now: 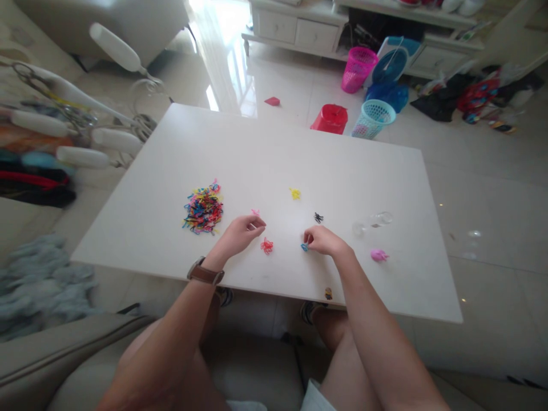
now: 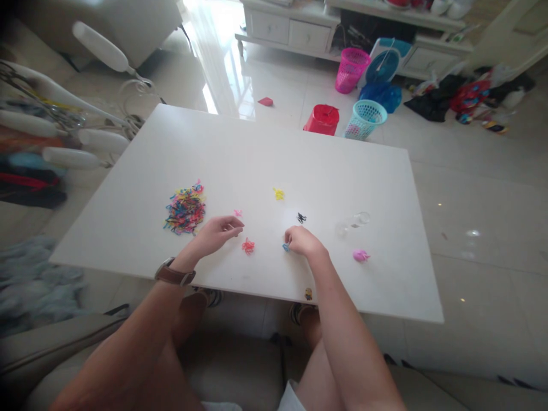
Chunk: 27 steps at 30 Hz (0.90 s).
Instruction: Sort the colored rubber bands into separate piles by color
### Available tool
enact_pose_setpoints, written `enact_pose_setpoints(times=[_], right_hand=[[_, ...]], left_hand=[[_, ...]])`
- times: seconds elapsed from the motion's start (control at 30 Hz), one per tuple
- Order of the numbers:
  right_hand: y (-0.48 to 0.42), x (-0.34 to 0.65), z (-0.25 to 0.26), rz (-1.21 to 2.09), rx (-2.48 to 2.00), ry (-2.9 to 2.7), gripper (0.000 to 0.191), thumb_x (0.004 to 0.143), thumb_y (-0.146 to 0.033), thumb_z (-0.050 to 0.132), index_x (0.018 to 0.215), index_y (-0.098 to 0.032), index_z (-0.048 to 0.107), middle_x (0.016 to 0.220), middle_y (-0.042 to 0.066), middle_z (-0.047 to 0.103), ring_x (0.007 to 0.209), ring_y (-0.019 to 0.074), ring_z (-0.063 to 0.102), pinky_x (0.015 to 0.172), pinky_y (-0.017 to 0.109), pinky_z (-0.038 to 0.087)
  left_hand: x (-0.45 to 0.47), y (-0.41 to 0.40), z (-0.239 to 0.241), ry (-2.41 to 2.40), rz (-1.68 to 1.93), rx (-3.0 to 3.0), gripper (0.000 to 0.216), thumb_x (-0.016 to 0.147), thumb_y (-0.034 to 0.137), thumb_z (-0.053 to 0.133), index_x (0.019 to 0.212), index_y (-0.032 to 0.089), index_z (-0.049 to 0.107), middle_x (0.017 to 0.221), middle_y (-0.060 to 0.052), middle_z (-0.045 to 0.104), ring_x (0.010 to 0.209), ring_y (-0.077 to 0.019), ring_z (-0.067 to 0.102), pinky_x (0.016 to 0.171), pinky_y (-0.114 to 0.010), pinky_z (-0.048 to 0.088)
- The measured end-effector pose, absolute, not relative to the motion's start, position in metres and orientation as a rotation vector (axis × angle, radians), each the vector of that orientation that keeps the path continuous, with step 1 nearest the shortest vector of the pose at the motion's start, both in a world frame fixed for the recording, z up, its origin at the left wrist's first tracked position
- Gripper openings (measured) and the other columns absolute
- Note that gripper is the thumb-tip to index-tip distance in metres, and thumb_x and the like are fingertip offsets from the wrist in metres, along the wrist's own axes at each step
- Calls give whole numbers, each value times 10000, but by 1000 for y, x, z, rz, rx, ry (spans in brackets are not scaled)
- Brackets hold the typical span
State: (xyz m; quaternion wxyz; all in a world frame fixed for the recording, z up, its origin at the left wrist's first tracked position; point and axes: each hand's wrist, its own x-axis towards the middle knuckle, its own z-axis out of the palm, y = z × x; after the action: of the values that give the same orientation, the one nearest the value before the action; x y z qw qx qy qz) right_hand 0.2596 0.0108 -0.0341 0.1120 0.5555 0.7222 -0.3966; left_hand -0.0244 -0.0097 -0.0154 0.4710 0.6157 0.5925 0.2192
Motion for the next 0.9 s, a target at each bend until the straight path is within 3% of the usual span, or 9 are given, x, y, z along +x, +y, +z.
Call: enact_pose_setpoints(times=[0.23, 0.43, 0.6, 0.9], right_hand=[[6, 247, -37, -982, 1644, 2181, 187, 740, -93, 728, 900, -189, 733, 932, 63, 754, 819, 171, 664, 669, 231, 419], [-2, 237, -48, -872, 1566, 2184, 243, 722, 12, 619, 792, -196, 725, 868, 70, 736, 798, 173, 658, 643, 241, 377], [3, 245, -51, -849, 1557, 2161, 228, 718, -6, 604, 780, -191, 723, 840, 71, 730, 770, 174, 644, 630, 250, 367], [19, 265, -51, -828, 1695, 2191, 209, 723, -63, 609, 875, -183, 689, 890, 60, 722, 788, 172, 621, 659, 251, 385]], left_hand=[[-24, -12, -14, 1476, 513, 1516, 210, 853, 356, 614, 884, 179, 724, 815, -55, 733, 743, -179, 635, 712, -295, 486], [-24, -17, -10, 1478, 520, 1564, 176, 871, 302, 593, 879, 180, 720, 843, -52, 740, 752, -174, 642, 707, -285, 482], [-26, -17, -11, 1521, 490, 1625, 167, 881, 265, 581, 888, 182, 726, 881, -58, 749, 752, -176, 652, 711, -290, 479], [-84, -2, -21, 1947, 402, 1641, 175, 857, 183, 587, 888, 170, 758, 955, -97, 780, 870, -219, 704, 799, -307, 503]])
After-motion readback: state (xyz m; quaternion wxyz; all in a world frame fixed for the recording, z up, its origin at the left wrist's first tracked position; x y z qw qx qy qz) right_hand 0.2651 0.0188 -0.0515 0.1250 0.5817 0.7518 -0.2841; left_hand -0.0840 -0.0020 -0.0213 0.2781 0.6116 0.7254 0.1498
